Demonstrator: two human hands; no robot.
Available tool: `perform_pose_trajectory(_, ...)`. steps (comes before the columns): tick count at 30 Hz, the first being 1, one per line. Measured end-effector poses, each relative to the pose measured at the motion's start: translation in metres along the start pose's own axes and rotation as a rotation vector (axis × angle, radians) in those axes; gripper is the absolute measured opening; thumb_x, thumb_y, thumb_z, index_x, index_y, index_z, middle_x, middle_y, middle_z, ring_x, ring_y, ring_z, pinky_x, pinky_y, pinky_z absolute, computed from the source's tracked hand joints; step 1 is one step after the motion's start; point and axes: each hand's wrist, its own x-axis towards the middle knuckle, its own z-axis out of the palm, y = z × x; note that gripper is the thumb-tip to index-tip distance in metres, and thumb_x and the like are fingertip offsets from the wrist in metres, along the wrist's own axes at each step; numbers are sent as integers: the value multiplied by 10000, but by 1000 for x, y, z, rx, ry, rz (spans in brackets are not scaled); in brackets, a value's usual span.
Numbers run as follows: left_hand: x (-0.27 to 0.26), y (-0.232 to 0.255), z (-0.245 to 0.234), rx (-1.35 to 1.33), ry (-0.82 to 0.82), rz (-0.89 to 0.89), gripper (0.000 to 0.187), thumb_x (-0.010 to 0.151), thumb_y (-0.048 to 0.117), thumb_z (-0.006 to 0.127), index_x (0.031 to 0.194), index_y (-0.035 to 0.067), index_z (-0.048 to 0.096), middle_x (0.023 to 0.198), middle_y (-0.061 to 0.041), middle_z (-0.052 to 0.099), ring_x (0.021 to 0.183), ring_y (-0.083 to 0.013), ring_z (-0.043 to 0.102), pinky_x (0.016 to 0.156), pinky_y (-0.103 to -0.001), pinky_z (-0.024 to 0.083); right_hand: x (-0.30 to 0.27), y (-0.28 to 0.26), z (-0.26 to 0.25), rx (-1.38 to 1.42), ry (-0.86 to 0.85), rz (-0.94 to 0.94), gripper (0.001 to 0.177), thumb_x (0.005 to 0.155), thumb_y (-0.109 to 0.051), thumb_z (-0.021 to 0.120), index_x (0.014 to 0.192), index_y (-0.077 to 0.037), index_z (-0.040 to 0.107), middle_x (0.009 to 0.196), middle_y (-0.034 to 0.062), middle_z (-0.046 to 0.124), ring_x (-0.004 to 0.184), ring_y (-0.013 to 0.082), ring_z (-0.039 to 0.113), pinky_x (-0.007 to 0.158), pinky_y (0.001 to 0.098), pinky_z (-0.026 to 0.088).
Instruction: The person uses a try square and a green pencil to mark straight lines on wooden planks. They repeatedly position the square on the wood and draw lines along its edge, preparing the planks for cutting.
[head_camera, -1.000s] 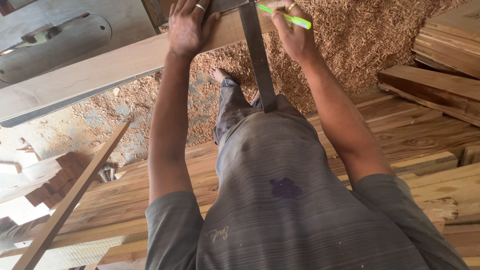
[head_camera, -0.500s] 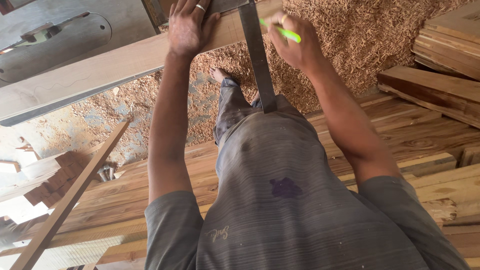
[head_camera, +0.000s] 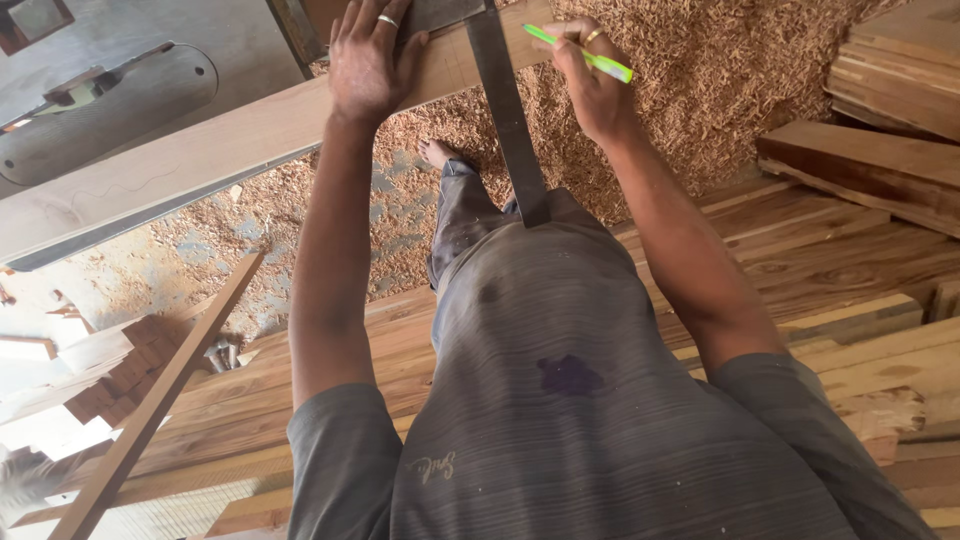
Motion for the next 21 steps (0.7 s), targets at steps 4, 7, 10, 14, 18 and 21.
perform_pose_trajectory(4,5,5,9,55,34,29,416,1039,337,747,1339,62,661,1269,-101,657,1168,-281,624,951,-503,510,5,4,1,131,-1,42,253,1122,-246,485,1148,-32,617,956,116,682,817,135,661,866,359,653)
perform_pose_trajectory(7,11,10,9,41,35,37,405,1031,331,752,1325,66,667,1239,-99,667,1149,-282,636,938,-491,514,3,3,-1,169,-12,62,249,1114,-244,479,1162,-36,608,1069,136,718,941,170,706,924,382,640)
perform_pose_trajectory(10,11,13,1,-10,62,75,395,1030,312,764,1326,66,675,1248,-95,683,1149,-297,646,925,-472,527,4,2,-1,180,-20,67,248,1117,-243,474,1173,-38,602,1102,166,725,1008,195,728,972,400,634)
perform_pose_trajectory(14,12,15,0,-26,74,91,397,1034,326,778,1321,69,686,1255,-85,692,1148,-291,655,937,-455,544,5,0,-2,162,-21,97,244,1111,-249,478,1147,-42,602,1125,190,734,1021,228,736,979,414,648)
perform_pose_trajectory(18,12,14,0,-20,83,102,381,1038,310,778,1311,60,691,1253,-91,689,1151,-292,655,937,-452,549,6,-7,-5,198,-44,51,259,1122,-245,458,1205,-32,581,1259,200,704,1225,284,714,1035,435,612)
perform_pose_trajectory(21,12,15,-2,-14,69,102,365,1039,298,773,1305,60,693,1248,-92,688,1146,-295,655,920,-459,544,6,-7,-6,159,-45,32,263,1137,-250,456,1215,-34,584,1239,185,704,1195,271,721,1010,423,624)
